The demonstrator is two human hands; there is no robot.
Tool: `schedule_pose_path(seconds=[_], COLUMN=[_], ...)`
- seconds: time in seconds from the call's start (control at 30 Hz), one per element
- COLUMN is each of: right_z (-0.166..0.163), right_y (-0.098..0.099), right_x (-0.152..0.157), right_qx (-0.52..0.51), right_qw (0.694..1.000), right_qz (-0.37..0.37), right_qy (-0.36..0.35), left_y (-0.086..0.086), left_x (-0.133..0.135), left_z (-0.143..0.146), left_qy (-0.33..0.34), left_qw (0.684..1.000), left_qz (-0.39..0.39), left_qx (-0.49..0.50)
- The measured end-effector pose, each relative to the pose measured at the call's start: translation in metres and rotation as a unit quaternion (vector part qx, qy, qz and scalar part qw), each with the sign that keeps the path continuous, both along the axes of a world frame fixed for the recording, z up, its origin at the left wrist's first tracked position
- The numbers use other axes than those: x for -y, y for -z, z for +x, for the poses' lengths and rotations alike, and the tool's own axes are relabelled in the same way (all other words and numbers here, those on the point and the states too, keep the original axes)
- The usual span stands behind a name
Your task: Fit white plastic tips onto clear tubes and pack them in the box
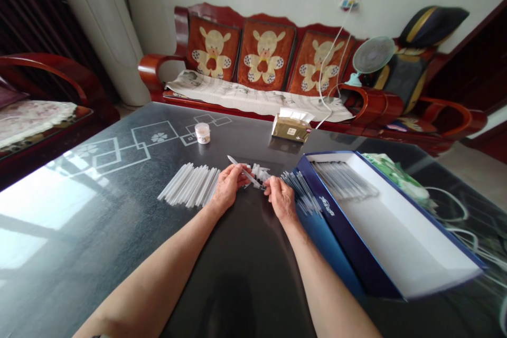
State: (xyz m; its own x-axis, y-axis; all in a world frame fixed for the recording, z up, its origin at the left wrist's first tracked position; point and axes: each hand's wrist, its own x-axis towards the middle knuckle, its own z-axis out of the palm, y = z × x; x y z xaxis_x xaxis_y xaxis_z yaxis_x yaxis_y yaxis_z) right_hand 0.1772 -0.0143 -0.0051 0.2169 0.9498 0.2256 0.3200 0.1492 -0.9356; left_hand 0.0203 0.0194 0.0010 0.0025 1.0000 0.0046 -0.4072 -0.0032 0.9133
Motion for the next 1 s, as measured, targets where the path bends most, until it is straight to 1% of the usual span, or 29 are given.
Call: schedule_pose_path(seconds=[0.07,0.13,0.2,0.27,0.33,0.4,0.47,0.53,0.6,0.67,0.73,0.8,0.83,0.9,1.0], right_z=[0.001,0.0,-0.002,-0.005,-0.007,-0.008,-0.008,-0.008,-0.007,-0.005,-0.001,0.004,0.006,0.009,0.011], right_y=[0.002,0.004,0.006,0.008,0.01,0.012,0.012,0.01,0.008,0.008,0.009,0.011,0.012,0.012,0.01], right_x=[-0.002,-0.003,-0.003,-0.002,-0.002,-0.001,-0.001,-0.001,-0.001,-0.002,-0.004,-0.008,-0.01,-0.013,-0.016], right_qx=[-0.008,0.054,0.154,0.236,0.287,0.315,0.322,0.309,0.275,0.215,0.12,-0.003,-0.068,-0.187,-0.302], right_qw=[0.999,0.994,0.979,0.961,0.949,0.941,0.939,0.943,0.951,0.968,0.989,0.999,0.997,0.982,0.953], right_qz=[0.036,0.094,0.135,0.138,0.126,0.114,0.109,0.115,0.126,0.12,0.088,0.044,0.025,-0.007,-0.032], right_qy=[0.039,0.032,-0.01,-0.041,-0.049,-0.048,-0.046,-0.05,-0.058,-0.05,-0.024,0.004,0.01,0.011,0.003], left_y=[-0.001,-0.001,0.0,0.001,0.001,0.001,0.001,0.001,0.003,0.007,0.009,0.011,0.011,0.01,0.009], left_x=[-0.002,-0.003,-0.003,-0.002,0.001,0.005,0.008,0.01,0.01,0.009,0.008,0.009,0.01,0.012,0.014], left_z=[0.0,0.0,0.0,0.0,0.0,0.001,0.001,0.002,0.002,0.002,0.003,0.003,0.004,0.005,0.006], left_qy=[0.012,0.002,-0.021,-0.045,-0.068,-0.085,-0.09,-0.094,-0.101,-0.104,-0.096,-0.074,-0.059,-0.032,-0.005], left_qw=[0.999,0.999,1.0,0.991,0.965,0.931,0.905,0.889,0.874,0.86,0.847,0.833,0.825,0.808,0.788], left_qz=[-0.014,-0.007,0.019,0.065,0.119,0.165,0.197,0.225,0.254,0.277,0.293,0.304,0.308,0.313,0.316], left_qx=[0.044,0.039,-0.013,-0.108,-0.221,-0.314,-0.366,-0.388,-0.401,-0.415,-0.433,-0.456,-0.47,-0.498,-0.529])
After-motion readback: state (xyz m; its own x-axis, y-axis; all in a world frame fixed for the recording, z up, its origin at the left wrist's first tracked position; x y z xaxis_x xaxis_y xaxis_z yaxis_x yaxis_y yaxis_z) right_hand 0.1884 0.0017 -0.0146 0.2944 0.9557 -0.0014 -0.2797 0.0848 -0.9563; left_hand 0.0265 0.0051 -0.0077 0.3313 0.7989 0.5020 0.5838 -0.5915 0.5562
